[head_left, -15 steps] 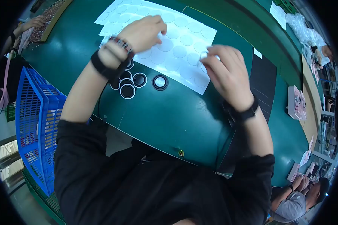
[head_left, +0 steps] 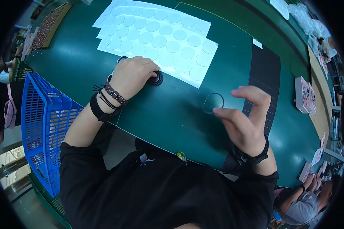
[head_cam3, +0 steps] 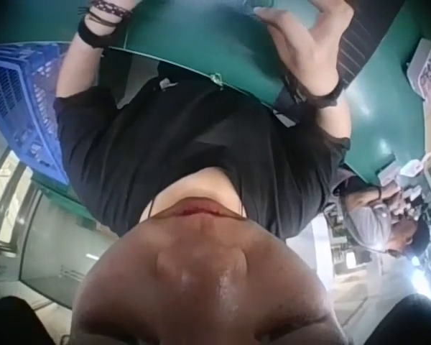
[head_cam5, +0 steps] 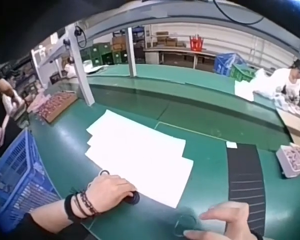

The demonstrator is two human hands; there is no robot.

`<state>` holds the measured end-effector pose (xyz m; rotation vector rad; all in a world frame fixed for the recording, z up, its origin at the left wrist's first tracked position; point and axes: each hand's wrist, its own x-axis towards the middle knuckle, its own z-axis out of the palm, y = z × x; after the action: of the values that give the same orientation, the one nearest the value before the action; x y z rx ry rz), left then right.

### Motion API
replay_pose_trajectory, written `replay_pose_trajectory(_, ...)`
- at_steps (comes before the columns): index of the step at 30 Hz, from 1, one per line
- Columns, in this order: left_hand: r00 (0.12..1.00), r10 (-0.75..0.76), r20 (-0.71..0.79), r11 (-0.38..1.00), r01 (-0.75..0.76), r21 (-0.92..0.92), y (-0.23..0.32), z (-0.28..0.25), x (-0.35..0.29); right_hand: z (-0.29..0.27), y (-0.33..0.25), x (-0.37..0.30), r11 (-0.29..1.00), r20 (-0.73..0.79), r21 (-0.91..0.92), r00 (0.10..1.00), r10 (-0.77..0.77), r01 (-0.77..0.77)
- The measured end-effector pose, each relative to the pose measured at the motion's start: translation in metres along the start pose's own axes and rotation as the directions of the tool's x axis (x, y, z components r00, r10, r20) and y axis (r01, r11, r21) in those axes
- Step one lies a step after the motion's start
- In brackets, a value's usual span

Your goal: The person peels white stickers from a sheet and applies them to black circular components. They then pick up a pink electronic housing, peel a black adhesive strip from a sheet, and apply it inside the housing.

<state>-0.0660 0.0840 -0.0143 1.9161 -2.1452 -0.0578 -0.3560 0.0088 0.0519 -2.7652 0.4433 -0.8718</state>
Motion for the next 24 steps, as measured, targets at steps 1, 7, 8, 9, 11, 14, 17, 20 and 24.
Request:
replay_pose_trajectory(1, 0.999, -0.013, -0.031, 1.0, 0.013, -0.003, 0.002, 0.0, 0.001, 0.001, -0.001, -0.003, 1.0, -0.007, 0.006, 1.0, -0.022, 0.022)
replay_pose_trajectory(7, 0.996, 0.088, -0.004, 0.99, -0.087, 0.108, 0.006, -0.008, 0.006, -0.004, 0.0, -0.007, 0.998, -0.046, 0.048, 0.998, -0.039, 0.041)
replay_pose_trajectory(8, 0.993, 0.121, 0.016, 0.984, -0.122, 0.126, 0.005, -0.01, 0.006, -0.007, 0.001, -0.007, 0.998, -0.048, 0.048, 0.998, -0.036, 0.038)
replay_pose_trajectory(9, 0.988, 0.153, 0.036, 0.977, -0.157, 0.143, 0.004, -0.013, 0.006, -0.012, 0.003, -0.006, 0.993, -0.052, 0.116, 0.999, -0.016, 0.022)
replay_pose_trajectory(11, 0.998, 0.026, 0.048, 1.0, -0.026, -0.008, 0.011, -0.034, 0.012, -0.02, 0.009, -0.007, 0.971, -0.055, 0.239, 0.998, 0.042, -0.028)
replay_pose_trajectory(14, 0.965, -0.22, 0.141, 0.924, 0.252, -0.286, 0.032, -0.052, 0.014, -0.028, 0.006, -0.004, 0.885, -0.032, 0.461, 0.996, 0.089, -0.065)
replay_pose_trajectory(17, 0.97, -0.185, 0.157, 0.329, 0.211, -0.92, 0.063, -0.036, 0.02, -0.021, 0.006, 0.002, 0.809, -0.005, 0.576, 0.99, 0.141, -0.112)
replay_pose_trajectory(20, 0.973, -0.152, 0.171, 0.061, 0.182, -0.982, 0.093, -0.015, 0.032, -0.007, 0.009, 0.002, 0.779, 0.039, 0.595, 0.976, 0.216, -0.196)
replay_pose_trajectory(24, 0.981, -0.074, 0.178, -0.251, 0.154, -0.956, 0.111, 0.004, 0.036, 0.005, 0.021, -0.003, 0.713, -0.05, 0.662, 0.935, 0.35, -0.232)
